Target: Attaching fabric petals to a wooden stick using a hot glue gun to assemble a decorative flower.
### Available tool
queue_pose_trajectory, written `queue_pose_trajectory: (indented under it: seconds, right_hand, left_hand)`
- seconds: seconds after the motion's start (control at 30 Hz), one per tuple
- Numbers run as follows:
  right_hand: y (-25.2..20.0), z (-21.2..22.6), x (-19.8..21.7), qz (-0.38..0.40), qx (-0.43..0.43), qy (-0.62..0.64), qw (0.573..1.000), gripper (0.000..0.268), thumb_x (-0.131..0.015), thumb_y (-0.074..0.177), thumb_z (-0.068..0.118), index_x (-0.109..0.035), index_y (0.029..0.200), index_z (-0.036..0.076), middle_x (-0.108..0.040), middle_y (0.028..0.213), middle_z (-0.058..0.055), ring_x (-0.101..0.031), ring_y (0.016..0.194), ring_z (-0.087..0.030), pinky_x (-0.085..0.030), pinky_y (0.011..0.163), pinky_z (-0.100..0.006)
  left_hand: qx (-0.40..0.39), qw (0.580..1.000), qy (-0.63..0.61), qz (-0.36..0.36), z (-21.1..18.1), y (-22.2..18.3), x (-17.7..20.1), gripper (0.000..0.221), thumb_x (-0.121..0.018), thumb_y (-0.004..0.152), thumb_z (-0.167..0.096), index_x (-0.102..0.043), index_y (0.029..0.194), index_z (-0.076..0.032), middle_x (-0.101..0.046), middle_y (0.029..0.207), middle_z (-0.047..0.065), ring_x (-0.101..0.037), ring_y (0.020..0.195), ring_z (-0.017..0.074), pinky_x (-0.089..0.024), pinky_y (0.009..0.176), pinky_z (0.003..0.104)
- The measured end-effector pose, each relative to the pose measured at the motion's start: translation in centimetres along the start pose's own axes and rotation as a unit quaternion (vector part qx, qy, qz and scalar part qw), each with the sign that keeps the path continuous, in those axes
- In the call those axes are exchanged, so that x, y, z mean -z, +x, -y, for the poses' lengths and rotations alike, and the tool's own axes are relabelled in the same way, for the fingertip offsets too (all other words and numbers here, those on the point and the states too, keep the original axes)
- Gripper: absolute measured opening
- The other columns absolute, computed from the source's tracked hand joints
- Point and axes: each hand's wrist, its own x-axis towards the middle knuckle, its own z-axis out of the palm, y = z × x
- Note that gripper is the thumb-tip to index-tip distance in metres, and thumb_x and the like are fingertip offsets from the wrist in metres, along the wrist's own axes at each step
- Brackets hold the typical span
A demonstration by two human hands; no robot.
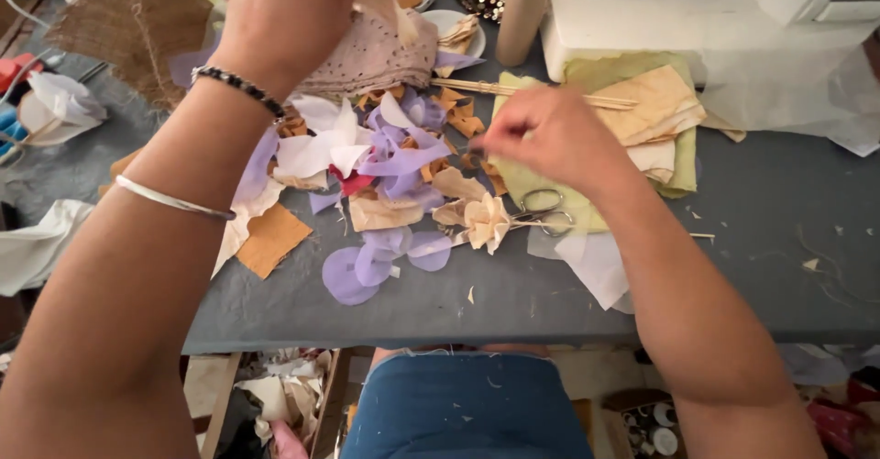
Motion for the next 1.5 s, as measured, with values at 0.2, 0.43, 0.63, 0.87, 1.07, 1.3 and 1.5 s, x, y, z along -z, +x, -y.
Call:
queue_pose_trajectory:
  seconds: [0.2, 0.43, 0.63, 0.87, 1.07, 1.3, 1.5]
  right_hand:
    - [0.3, 0.9, -2.1, 0.227, -0.091, 0.02, 0.969, 0.017, -0.081, 0.083, 0.033, -0.082, 0.095, 0.021, -0.068, 0.096, 0.004, -0.061, 0.079, -0.009, -0.051, 0.072, -0.025]
    - [0.3, 1.9, -0.7, 0.155, -0.182, 0.122, 0.963, 0.007, -0.071, 0.097, 0.017, -0.077, 0.097, 0.016, -0.073, 0.089, 0.001, -0.055, 0.065, -0.006, -0.045, 0.056, -0.017]
    - [0.0, -4.1, -2.2, -0.069, -0.043, 0.196, 0.977, 0.01, -0.073, 0.096, 0.017, -0.075, 0.103, 0.01, -0.069, 0.085, 0.002, -0.062, 0.072, -0.006, -0.053, 0.067, -0.02]
    - [1.0, -5.8, -3.4, -0.193, 0.117, -0.035, 0.974, 0.034, -0.08, 0.089, 0.008, -0.074, 0.122, 0.014, -0.067, 0.103, -0.004, -0.072, 0.084, -0.02, -0.058, 0.072, -0.032]
    - [-0.6, -1.6, -3.0, -0.099, 0.182, 0.085, 0.975, 0.007, -0.076, 0.098, 0.017, -0.077, 0.094, 0.011, -0.072, 0.092, -0.008, -0.07, 0.086, -0.026, -0.055, 0.083, -0.035]
    - [-0.6, -2.0, -5.0, 0.038, 0.172, -0.073, 0.982, 0.038, -0.056, 0.103, 0.045, -0.078, 0.095, 0.015, -0.061, 0.134, -0.014, -0.062, 0.113, -0.047, -0.053, 0.088, -0.058]
    - [0.3, -5.7, -4.7, -0.095, 0.153, -0.114, 0.977, 0.029, -0.059, 0.105, 0.039, -0.078, 0.103, 0.017, -0.066, 0.124, -0.009, -0.068, 0.108, -0.036, -0.055, 0.085, -0.047]
  left_hand:
    - [-0.014, 0.963, -0.016, 0.268, -5.5, -1.0, 3.3, 0.015, -0.062, 0.105, -0.021, -0.074, 0.106, -0.013, -0.073, 0.091, 0.007, -0.069, 0.08, 0.0286, -0.055, 0.07, 0.049]
    - [0.059, 0.925, -0.076, 0.369, -8.3, -7.7, 6.5, 0.043, -0.061, 0.105, -0.05, -0.067, 0.079, -0.017, -0.073, 0.074, -0.003, -0.071, 0.064, 0.0223, -0.061, 0.063, 0.042]
    - [-0.002, 0.975, -0.075, 0.208, -8.4, -13.5, 1.5, 0.023, -0.07, 0.086, -0.046, -0.071, 0.085, -0.022, -0.069, 0.083, 0.0, -0.073, 0.082, 0.027, -0.058, 0.071, 0.041]
    - [-0.018, 0.996, -0.009, 0.088, -7.9, -13.2, -1.1, 0.017, -0.065, 0.089, -0.032, -0.065, 0.074, -0.023, -0.059, 0.083, -0.003, -0.067, 0.076, 0.0246, -0.054, 0.062, 0.035]
    - [0.031, 0.977, -0.181, 0.105, -8.3, -11.0, 3.2, 0.009, -0.065, 0.093, -0.021, -0.066, 0.092, -0.013, -0.06, 0.093, 0.008, -0.067, 0.085, 0.0405, -0.055, 0.069, 0.047]
    - [-0.045, 0.994, -0.032, 0.09, -10.2, -13.7, -2.2, 0.015, -0.07, 0.087, -0.033, -0.067, 0.076, -0.022, -0.058, 0.082, 0.0, -0.065, 0.081, 0.0252, -0.052, 0.067, 0.036]
    - [0.003, 0.992, -0.105, 0.071, -9.0, -12.2, -1.2, 0.012, -0.07, 0.089, -0.023, -0.069, 0.078, -0.018, -0.059, 0.082, 0.005, -0.065, 0.08, 0.0308, -0.052, 0.067, 0.039]
